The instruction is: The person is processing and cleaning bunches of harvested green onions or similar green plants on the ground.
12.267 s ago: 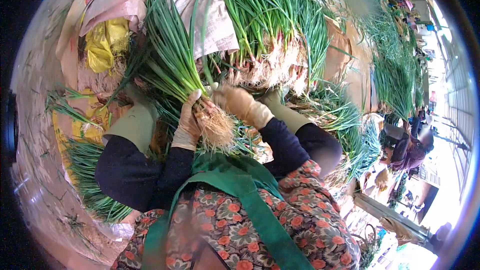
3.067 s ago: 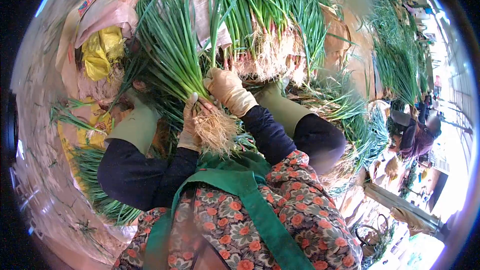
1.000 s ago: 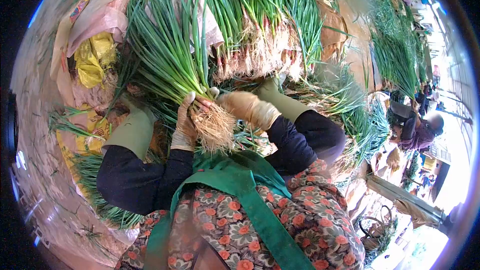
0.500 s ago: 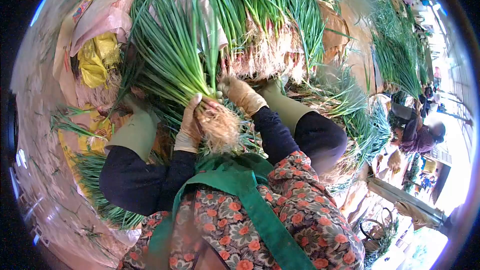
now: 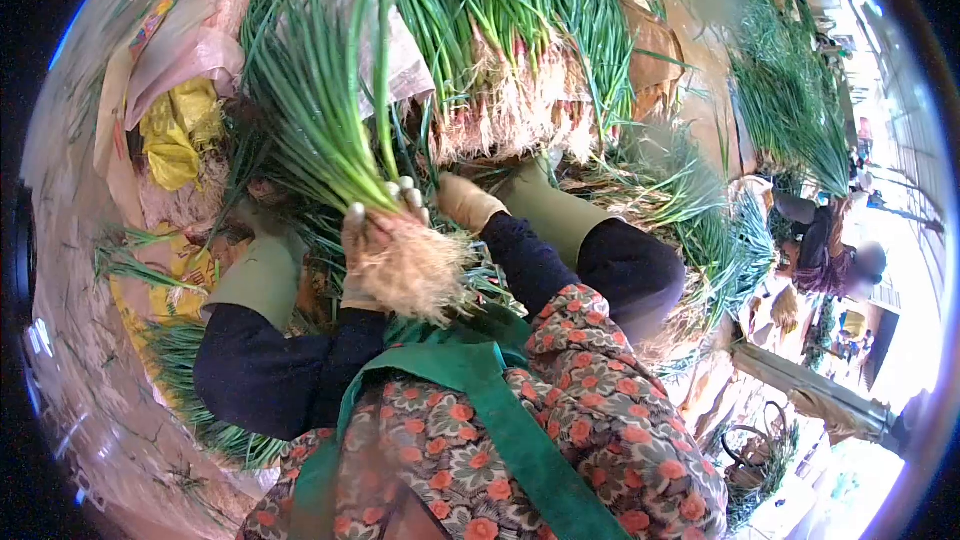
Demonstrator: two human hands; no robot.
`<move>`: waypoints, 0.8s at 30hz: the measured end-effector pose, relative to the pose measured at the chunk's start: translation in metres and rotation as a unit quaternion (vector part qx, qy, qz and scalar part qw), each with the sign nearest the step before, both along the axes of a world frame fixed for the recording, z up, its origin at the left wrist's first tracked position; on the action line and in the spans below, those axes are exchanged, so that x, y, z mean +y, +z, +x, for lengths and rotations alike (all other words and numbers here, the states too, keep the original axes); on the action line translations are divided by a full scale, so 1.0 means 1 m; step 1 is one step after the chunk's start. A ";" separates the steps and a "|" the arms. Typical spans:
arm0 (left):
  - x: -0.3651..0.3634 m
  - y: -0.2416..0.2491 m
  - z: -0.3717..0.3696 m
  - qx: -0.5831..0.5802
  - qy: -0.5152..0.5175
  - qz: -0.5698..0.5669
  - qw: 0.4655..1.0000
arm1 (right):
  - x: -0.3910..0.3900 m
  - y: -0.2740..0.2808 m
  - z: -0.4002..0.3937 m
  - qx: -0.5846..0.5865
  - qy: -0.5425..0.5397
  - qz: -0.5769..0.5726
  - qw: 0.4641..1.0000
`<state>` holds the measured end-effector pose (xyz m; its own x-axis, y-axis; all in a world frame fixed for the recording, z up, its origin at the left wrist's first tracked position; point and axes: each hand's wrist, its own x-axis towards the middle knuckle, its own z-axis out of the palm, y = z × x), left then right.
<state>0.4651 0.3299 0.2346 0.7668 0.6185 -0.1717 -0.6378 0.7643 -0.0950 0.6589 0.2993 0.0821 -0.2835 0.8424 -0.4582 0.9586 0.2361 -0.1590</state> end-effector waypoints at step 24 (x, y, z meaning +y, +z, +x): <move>0.009 -0.035 -0.007 0.056 -0.035 -0.078 0.995 | 0.007 0.182 0.021 0.035 -0.284 0.152 0.946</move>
<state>0.4585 0.3393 0.2001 0.7776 0.5237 -0.3481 -0.5973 0.7882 -0.1485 0.6803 0.3066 0.2644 0.2336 0.9580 -0.1661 0.9342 -0.2685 -0.2350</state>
